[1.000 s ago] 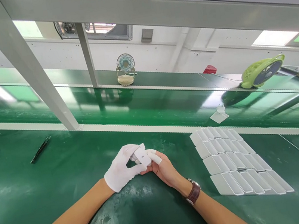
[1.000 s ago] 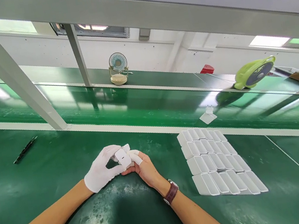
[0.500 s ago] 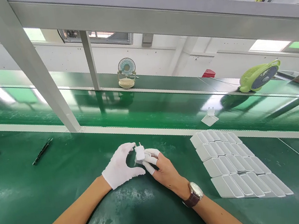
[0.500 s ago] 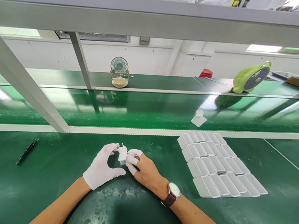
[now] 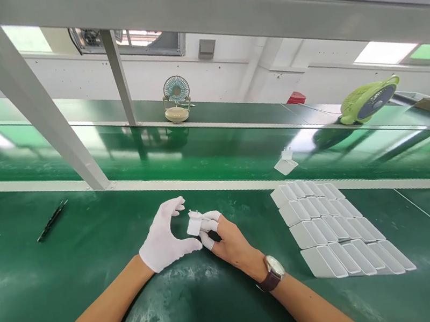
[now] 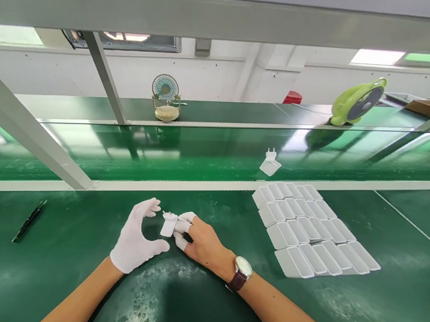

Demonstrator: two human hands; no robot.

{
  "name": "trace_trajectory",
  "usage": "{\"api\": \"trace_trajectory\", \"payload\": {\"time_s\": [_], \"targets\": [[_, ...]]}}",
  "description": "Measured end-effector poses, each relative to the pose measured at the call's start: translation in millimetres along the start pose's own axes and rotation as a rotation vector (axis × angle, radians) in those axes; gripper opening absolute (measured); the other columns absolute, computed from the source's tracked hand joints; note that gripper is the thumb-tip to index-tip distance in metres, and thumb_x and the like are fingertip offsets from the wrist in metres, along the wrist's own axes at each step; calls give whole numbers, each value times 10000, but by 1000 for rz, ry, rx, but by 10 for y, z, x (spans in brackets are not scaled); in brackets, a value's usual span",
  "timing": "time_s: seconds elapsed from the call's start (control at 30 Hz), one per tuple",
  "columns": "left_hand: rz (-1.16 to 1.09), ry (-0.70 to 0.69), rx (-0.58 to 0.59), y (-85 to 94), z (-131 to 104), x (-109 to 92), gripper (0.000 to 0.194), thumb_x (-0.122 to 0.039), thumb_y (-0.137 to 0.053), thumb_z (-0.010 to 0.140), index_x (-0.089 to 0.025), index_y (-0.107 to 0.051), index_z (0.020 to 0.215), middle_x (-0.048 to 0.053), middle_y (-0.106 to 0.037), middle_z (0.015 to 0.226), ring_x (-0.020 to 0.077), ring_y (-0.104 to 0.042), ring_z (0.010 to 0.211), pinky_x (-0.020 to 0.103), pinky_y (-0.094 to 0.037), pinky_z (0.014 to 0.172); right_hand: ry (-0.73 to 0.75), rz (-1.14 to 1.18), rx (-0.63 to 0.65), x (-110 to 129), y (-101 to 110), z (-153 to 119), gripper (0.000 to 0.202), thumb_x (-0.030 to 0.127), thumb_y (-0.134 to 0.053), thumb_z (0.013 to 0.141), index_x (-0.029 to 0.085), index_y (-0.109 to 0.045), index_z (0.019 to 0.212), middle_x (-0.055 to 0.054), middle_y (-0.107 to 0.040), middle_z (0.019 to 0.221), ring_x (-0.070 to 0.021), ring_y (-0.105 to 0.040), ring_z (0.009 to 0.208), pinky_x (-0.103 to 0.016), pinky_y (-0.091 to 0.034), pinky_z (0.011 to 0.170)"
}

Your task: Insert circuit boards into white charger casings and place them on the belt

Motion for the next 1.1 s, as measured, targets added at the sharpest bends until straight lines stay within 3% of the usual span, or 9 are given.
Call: {"api": "trace_trajectory", "payload": {"time_s": [0.07, 0.13, 0.27, 0.33, 0.6, 1.1], "targets": [[22, -20, 24, -34, -10, -5, 1053, -187, -882, 491, -269, -385, 1415, 96, -515, 1305, 284, -616, 1083, 504, -564, 945, -162, 235, -70, -88, 29, -18, 120, 260, -650, 859, 259, -710, 963, -47, -678, 1038, -202, -644, 931, -360, -563, 845], [37, -62, 50, -84, -33, -32, 1048, -211, -903, 507, -269, -382, 1415, 108, -509, 1320, 284, -623, 1069, 506, -568, 933, -305, 456, -106, -137, 22, -43, 206, 378, -632, 896, 248, -675, 1050, -47, -695, 1019, -206, -665, 883, -368, -588, 782], [35, -198, 73, -179, -91, -160, 775, -231, -833, 708, -281, -440, 1374, 102, -564, 1295, 291, -611, 1151, 494, -544, 985, -574, 919, -16, -137, -151, -107, 378, 497, -639, 888, 220, -639, 1145, -58, -727, 971, -243, -708, 850, -403, -599, 734], [30, -255, 77, -203, -108, -220, 707, -243, -795, 776, -285, -445, 1388, 104, -584, 1291, 294, -595, 1197, 485, -530, 1010, -636, 1028, 24, -103, -215, -127, 398, 502, -675, 854, 215, -652, 1129, -64, -738, 954, -268, -717, 883, -420, -594, 754], [-3, -328, 62, -172, -87, -248, 609, -302, -759, 834, -261, -463, 1365, 96, -631, 1208, 259, -631, 1102, 427, -568, 917, -638, 1006, 81, -74, -293, -137, 322, 488, -611, 898, 237, -665, 1092, -74, -753, 962, -289, -706, 983, -409, -582, 775], [23, -212, 170, -219, -108, -155, 675, -372, -787, 811, -288, -464, 1397, 102, -621, 1250, 274, -624, 1142, 451, -554, 962, -636, 889, 138, -121, -333, -155, 361, 521, -519, 921, 247, -660, 1108, -84, -748, 975, -295, -712, 946, -422, -591, 744]]}}
Point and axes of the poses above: each hand's wrist, its own z-axis towards the middle knuckle, its own y-axis out of the back of the hand, x = y × z, the point moved 7 cm from there along z, towards the middle knuckle
